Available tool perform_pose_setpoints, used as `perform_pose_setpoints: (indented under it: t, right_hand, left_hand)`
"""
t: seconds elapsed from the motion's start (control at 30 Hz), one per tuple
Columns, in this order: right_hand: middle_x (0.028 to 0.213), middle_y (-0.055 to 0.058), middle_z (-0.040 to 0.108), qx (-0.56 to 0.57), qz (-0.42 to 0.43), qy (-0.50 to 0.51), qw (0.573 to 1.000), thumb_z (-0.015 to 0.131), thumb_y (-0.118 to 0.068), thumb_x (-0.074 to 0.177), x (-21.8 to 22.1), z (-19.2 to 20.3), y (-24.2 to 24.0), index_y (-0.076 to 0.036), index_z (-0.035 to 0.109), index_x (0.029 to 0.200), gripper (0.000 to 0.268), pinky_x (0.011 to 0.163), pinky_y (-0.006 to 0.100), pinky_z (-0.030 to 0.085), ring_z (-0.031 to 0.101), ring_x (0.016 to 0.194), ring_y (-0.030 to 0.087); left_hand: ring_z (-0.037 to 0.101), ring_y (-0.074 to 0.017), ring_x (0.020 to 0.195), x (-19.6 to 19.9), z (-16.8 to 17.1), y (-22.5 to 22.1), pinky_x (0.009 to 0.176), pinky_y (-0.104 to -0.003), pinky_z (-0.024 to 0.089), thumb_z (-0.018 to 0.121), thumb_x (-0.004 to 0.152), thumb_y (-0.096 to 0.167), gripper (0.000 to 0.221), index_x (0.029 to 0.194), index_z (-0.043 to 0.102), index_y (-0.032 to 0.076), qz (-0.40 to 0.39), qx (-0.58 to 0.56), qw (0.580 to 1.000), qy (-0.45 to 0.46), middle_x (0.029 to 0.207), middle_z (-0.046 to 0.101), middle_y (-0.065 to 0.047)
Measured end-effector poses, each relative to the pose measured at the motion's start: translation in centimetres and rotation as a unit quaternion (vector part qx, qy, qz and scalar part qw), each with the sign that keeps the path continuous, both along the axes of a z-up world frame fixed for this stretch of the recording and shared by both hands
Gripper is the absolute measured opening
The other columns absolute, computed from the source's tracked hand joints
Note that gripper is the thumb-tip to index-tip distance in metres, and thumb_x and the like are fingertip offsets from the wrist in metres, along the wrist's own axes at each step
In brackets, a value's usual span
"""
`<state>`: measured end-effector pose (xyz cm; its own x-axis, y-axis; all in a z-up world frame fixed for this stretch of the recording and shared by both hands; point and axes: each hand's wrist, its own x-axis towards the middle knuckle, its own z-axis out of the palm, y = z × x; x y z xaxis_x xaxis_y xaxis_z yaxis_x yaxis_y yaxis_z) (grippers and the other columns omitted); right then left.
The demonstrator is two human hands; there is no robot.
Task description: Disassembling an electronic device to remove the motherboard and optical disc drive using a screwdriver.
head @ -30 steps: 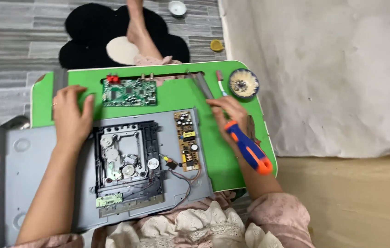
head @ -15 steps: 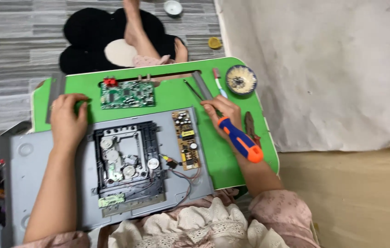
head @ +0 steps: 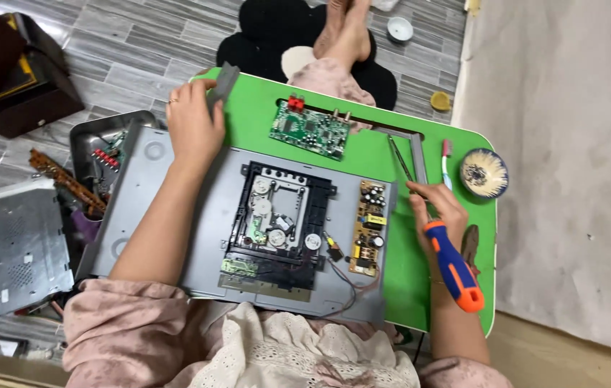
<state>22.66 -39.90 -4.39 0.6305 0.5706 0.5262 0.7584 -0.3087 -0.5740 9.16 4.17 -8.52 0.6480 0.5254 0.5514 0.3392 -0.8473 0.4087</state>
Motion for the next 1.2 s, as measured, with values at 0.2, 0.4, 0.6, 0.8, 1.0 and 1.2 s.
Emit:
perform_pose_setpoints:
  t: [0.2, 0.4, 0.6, 0.8, 1.0, 1.2]
  right_hand:
    - [0.095, 0.009, 0.075, -0.016, -0.001, -0.013, 1.0, 0.072, -0.013, 0.101, -0.4, 0.6, -0.2, -0.012, 0.081, 0.112, 0.015, 0.088, 0.042, 0.054, 0.071, 0.089, 0.031]
    - [0.108, 0.02, 0.07, -0.114, -0.048, 0.015, 0.992, 0.065, 0.005, 0.102, -2.7, 3.2, 0.2, 0.007, 0.074, 0.122, 0.022, 0.08, 0.034, 0.049, 0.064, 0.091, 0.027]
    - [0.105, 0.027, 0.066, -0.065, -0.031, 0.006, 0.997, 0.063, 0.018, 0.119, 0.3, -1.3, -2.3, 0.02, 0.073, 0.131, 0.016, 0.086, 0.037, 0.05, 0.062, 0.092, 0.03]
    - [0.108, 0.033, 0.064, -0.083, -0.003, -0.001, 0.997, 0.053, 0.009, 0.132, 0.5, -0.7, -2.5, 0.026, 0.067, 0.134, 0.022, 0.089, 0.041, 0.054, 0.065, 0.093, 0.036]
    - [0.11, 0.031, 0.069, -0.138, -0.011, -0.054, 0.989, 0.052, 0.002, 0.138, 1.8, -1.4, -3.5, 0.023, 0.07, 0.132, 0.028, 0.086, 0.04, 0.052, 0.066, 0.095, 0.034]
    - [0.105, 0.03, 0.067, -0.127, -0.017, -0.031, 0.991, 0.051, -0.003, 0.138, 0.6, -0.6, -2.7, 0.023, 0.07, 0.13, 0.033, 0.084, 0.041, 0.052, 0.062, 0.088, 0.032]
  left_hand:
    - [0.072, -0.0347, 0.09, 0.9, -1.1, 0.7, 0.076, -0.051, 0.053, 0.087, 0.077, 0.018, 0.047, 0.118, 0.066, 0.013, 0.028, 0.056, 0.994, 0.094, 0.098, 0.071, -0.013]
    - [0.069, -0.0345, 0.087, 3.0, -2.1, -1.2, 0.08, -0.047, 0.054, 0.05, 0.095, 0.019, 0.033, 0.12, 0.068, 0.009, 0.032, -0.046, 0.998, -0.019, 0.108, 0.071, -0.017]
    - [0.065, -0.0322, 0.09, 4.2, -3.3, -1.6, 0.084, -0.048, 0.051, 0.056, 0.09, 0.019, 0.028, 0.118, 0.059, 0.016, 0.061, 0.0, 0.998, 0.018, 0.103, 0.062, -0.011]
    - [0.065, -0.0289, 0.098, 4.0, -2.3, -1.2, 0.097, -0.046, 0.05, 0.058, 0.09, 0.015, 0.029, 0.118, 0.06, 0.011, 0.028, -0.056, 0.996, 0.059, 0.106, 0.066, -0.012]
    - [0.062, -0.0317, 0.098, 4.4, -3.1, -1.7, 0.092, -0.045, 0.047, 0.057, 0.088, 0.016, 0.029, 0.116, 0.061, 0.012, 0.036, -0.037, 0.998, 0.032, 0.106, 0.064, -0.012]
    - [0.064, -0.0316, 0.093, 4.5, -3.1, -1.3, 0.089, -0.046, 0.051, 0.058, 0.086, 0.015, 0.029, 0.114, 0.063, 0.01, 0.02, -0.034, 0.998, 0.048, 0.104, 0.064, -0.013]
